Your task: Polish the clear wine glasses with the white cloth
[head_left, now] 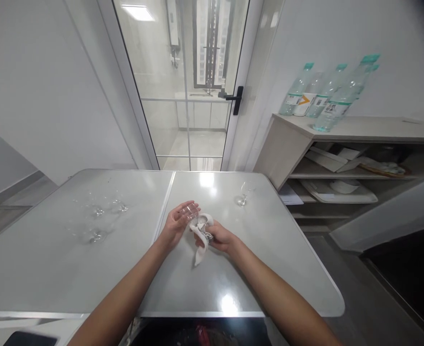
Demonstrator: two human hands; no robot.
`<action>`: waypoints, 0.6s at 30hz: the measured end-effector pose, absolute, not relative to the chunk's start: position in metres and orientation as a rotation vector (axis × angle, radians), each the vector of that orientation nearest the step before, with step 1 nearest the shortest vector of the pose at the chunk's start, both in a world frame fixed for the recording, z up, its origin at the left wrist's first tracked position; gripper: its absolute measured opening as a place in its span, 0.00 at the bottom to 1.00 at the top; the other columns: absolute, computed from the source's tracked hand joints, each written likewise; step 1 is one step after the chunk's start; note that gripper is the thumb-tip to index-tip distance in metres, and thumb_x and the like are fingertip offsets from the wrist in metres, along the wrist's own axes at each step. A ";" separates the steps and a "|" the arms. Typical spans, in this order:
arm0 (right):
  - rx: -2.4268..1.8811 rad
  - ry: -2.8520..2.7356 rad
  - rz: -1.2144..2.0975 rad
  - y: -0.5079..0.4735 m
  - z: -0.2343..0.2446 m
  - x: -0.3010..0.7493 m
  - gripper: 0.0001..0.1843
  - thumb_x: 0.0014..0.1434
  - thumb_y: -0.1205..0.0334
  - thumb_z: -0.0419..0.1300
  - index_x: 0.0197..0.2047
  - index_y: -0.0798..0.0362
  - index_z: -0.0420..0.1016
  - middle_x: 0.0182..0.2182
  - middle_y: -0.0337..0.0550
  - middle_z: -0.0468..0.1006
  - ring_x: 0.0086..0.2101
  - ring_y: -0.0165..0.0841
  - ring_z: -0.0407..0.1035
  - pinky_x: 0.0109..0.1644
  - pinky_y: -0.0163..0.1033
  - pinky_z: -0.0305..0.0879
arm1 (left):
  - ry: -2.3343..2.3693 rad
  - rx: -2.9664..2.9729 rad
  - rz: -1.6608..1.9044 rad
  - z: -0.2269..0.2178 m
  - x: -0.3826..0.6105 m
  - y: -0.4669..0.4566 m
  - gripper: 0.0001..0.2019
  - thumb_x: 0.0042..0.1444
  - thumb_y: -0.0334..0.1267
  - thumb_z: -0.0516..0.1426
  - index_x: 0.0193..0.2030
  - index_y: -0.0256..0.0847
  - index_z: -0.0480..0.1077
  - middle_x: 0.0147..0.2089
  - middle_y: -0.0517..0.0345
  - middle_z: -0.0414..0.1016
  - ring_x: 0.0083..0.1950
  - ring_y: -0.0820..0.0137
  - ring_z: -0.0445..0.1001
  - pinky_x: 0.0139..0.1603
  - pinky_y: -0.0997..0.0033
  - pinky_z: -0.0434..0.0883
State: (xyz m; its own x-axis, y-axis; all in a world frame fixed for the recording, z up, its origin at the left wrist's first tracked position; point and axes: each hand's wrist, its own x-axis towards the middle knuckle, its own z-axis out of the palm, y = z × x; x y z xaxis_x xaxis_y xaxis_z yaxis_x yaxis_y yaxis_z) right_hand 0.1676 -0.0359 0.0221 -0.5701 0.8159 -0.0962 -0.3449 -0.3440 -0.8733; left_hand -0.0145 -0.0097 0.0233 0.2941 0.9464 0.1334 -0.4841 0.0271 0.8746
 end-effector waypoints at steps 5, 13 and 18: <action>-1.018 -1.438 1.266 -0.034 0.017 0.167 0.16 0.55 0.49 0.71 0.36 0.51 0.75 0.28 0.39 0.76 0.30 0.34 0.65 0.38 0.38 0.62 | 0.648 1.141 1.371 0.018 -0.012 -0.006 0.34 0.46 0.44 0.76 0.59 0.38 0.75 0.60 0.38 0.79 0.64 0.48 0.77 0.70 0.43 0.69; -0.783 -1.175 1.720 -0.034 0.016 0.168 0.20 0.51 0.48 0.75 0.38 0.52 0.77 0.29 0.39 0.77 0.29 0.31 0.66 0.36 0.36 0.63 | 0.548 1.121 1.266 0.022 -0.020 -0.008 0.38 0.44 0.52 0.76 0.60 0.38 0.76 0.60 0.35 0.78 0.64 0.43 0.76 0.69 0.39 0.68; -0.964 -0.718 1.319 -0.030 0.014 0.165 0.22 0.53 0.43 0.74 0.37 0.54 0.80 0.33 0.43 0.81 0.34 0.35 0.73 0.39 0.39 0.69 | 0.553 1.147 1.405 0.026 -0.024 -0.005 0.37 0.42 0.51 0.76 0.59 0.42 0.76 0.59 0.41 0.79 0.65 0.47 0.76 0.70 0.43 0.69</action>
